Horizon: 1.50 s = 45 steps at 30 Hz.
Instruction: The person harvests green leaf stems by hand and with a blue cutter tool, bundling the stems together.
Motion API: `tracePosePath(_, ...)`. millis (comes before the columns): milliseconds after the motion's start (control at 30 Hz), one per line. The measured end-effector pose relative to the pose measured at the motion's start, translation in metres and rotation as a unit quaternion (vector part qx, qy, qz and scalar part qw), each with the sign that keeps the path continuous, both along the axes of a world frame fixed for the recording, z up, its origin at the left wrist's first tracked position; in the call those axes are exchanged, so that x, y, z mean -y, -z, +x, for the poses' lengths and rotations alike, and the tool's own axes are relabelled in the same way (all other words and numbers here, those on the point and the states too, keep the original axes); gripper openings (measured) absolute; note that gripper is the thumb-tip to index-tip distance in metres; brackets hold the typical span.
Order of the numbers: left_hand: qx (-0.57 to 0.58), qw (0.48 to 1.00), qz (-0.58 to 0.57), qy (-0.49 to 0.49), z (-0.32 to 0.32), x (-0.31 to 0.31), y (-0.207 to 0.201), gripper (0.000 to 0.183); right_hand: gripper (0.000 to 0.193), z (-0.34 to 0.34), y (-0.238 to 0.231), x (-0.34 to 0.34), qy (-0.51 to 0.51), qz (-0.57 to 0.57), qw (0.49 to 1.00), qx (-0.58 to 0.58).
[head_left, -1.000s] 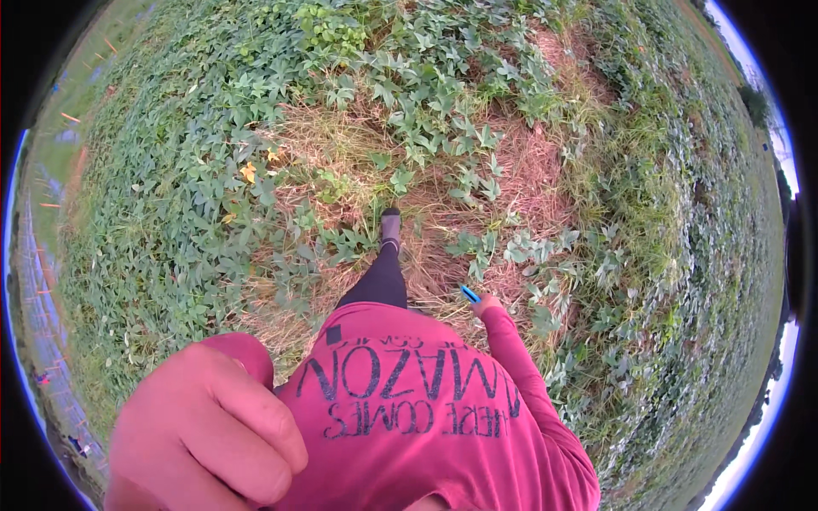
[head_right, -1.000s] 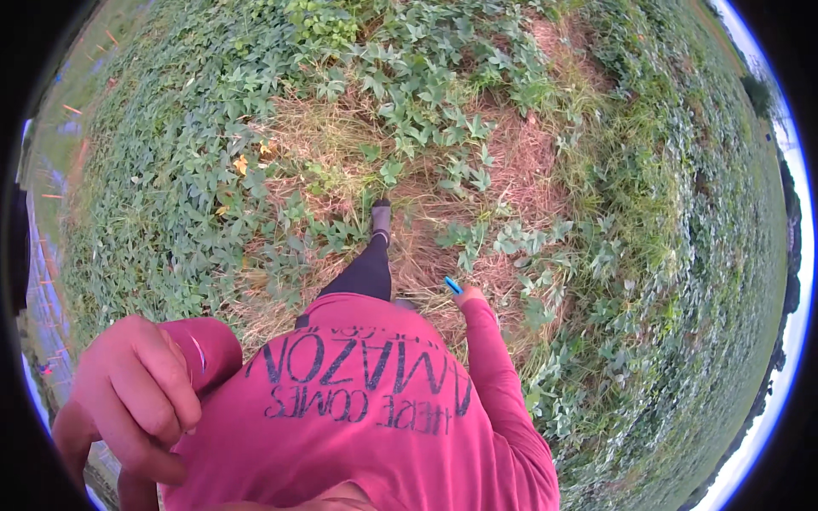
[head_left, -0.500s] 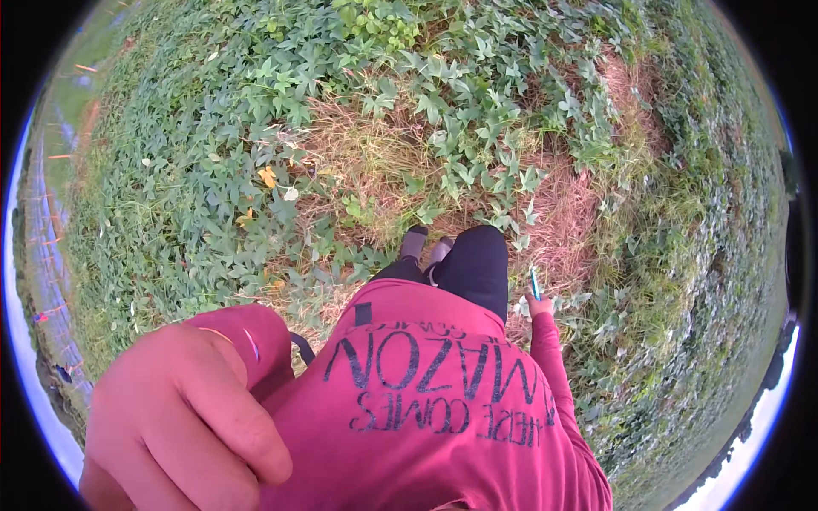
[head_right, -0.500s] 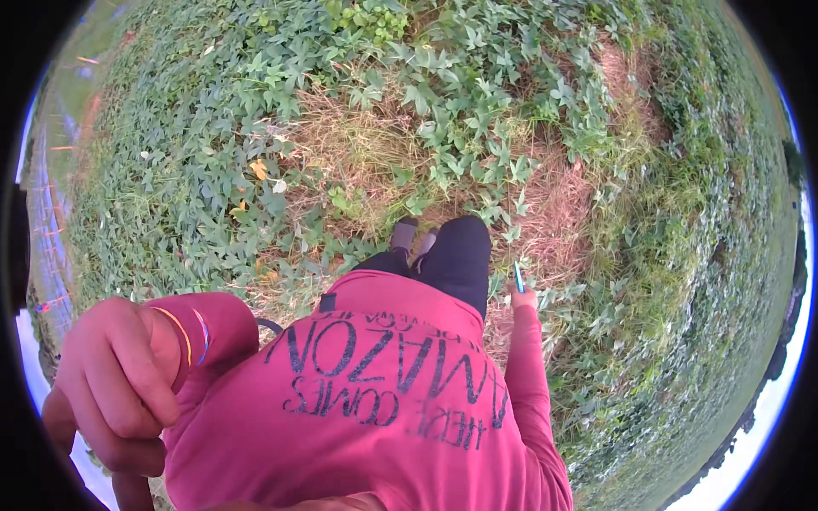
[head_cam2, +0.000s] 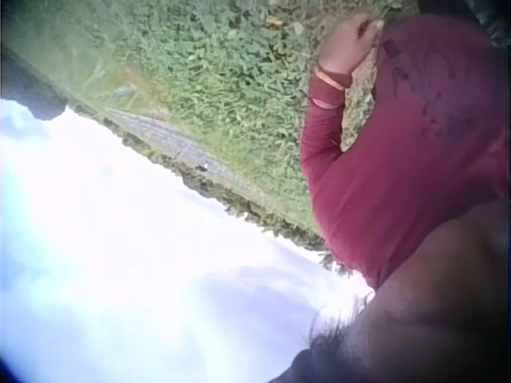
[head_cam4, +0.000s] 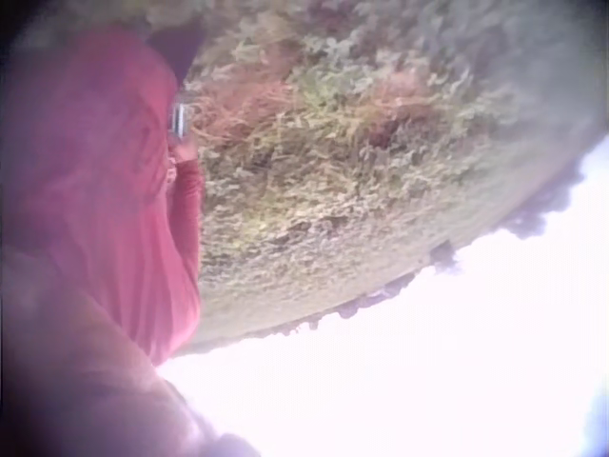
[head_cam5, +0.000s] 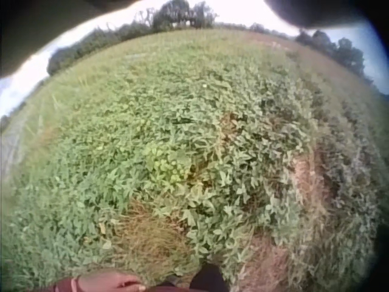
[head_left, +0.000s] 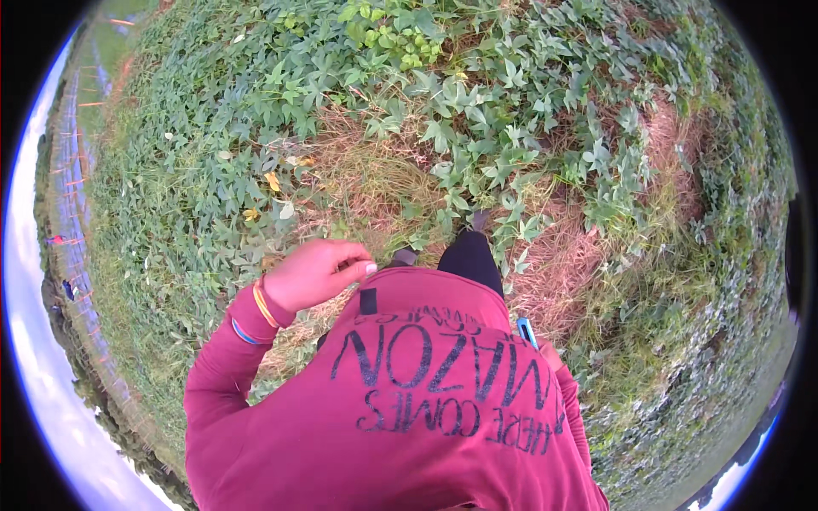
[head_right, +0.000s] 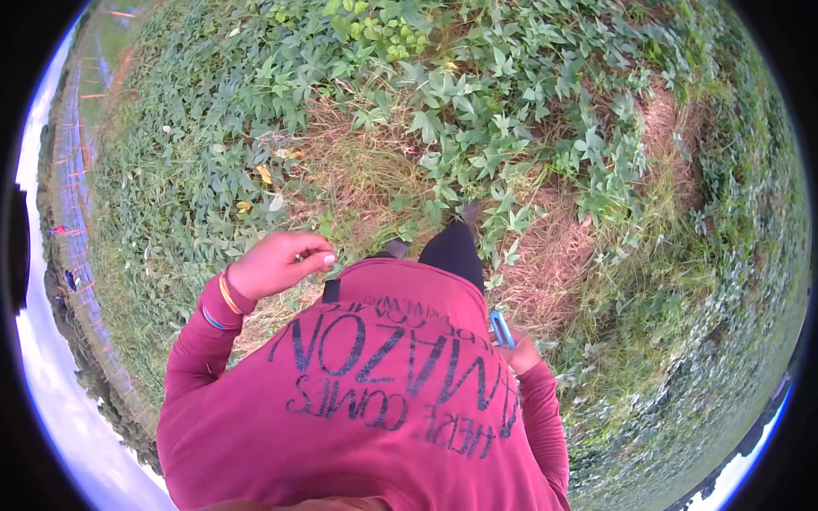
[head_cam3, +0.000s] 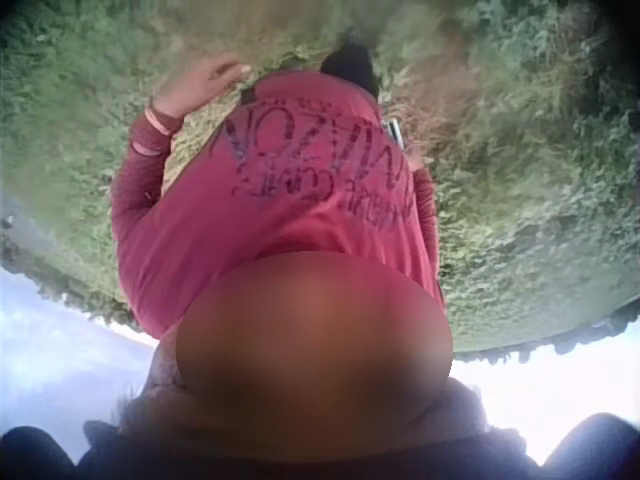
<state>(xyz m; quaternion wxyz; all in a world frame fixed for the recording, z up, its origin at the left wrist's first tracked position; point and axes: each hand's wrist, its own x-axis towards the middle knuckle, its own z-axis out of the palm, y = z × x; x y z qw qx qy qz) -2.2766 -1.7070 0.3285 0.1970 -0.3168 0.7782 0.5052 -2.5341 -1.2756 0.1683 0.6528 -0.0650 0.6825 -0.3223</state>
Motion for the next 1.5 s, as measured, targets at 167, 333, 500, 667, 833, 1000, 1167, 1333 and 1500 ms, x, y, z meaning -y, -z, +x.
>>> tracePosePath(167, 0.150, 0.983, 0.106, 0.015, 0.018, -0.026, 0.069, 0.029, 0.033, -0.079, 0.021, 0.014, -0.080, -0.070, 0.994, 0.021)
tracePosePath(333, 0.189, 0.967, 0.152, -0.079, -0.036, -0.021, 0.052, 0.027, 0.029, -0.148, 0.034, 0.035, -0.109, -0.043, 0.993, 0.035)
tracePosePath(500, 0.131, 0.950, 0.152, -0.238, -0.025, -0.019, 0.064, 0.027, 0.026, -0.200, 0.032, 0.075, -0.097, -0.015, 0.993, 0.069)
tracePosePath(667, 0.003, 0.956, -0.141, -0.258, -0.022, -0.036, 0.091, 0.032, 0.023, -0.232, 0.038, 0.126, -0.061, 0.015, 0.987, 0.150)
tracePosePath(833, 0.083, 0.956, -0.164, -0.226, -0.011, -0.043, 0.112, 0.039, 0.034, -0.215, 0.169, 0.162, -0.338, 0.006, 0.940, 0.048)
tracePosePath(1000, 0.147, 0.934, 0.106, -0.306, 0.030, -0.002, 0.105, 0.039, 0.041, -0.206, 0.153, 0.264, -0.395, -0.036, 0.913, 0.098)
tracePosePath(1167, -0.116, 0.679, 0.233, -0.686, 0.106, 0.031, 0.191, 0.030, 0.026, -0.114, 0.095, 0.438, -0.247, 0.113, 0.962, -0.033)
tracePosePath(1333, -0.046, 0.563, 0.227, -0.794, 0.160, 0.106, 0.264, 0.037, 0.028, -0.017, 0.116, 0.558, -0.219, -0.037, 0.973, -0.063)
tracePosePath(1500, 0.160, 0.761, 0.074, -0.624, 0.197, 0.024, 0.362, 0.048, 0.030, 0.006, 0.148, 0.592, -0.286, 0.082, 0.952, -0.065)
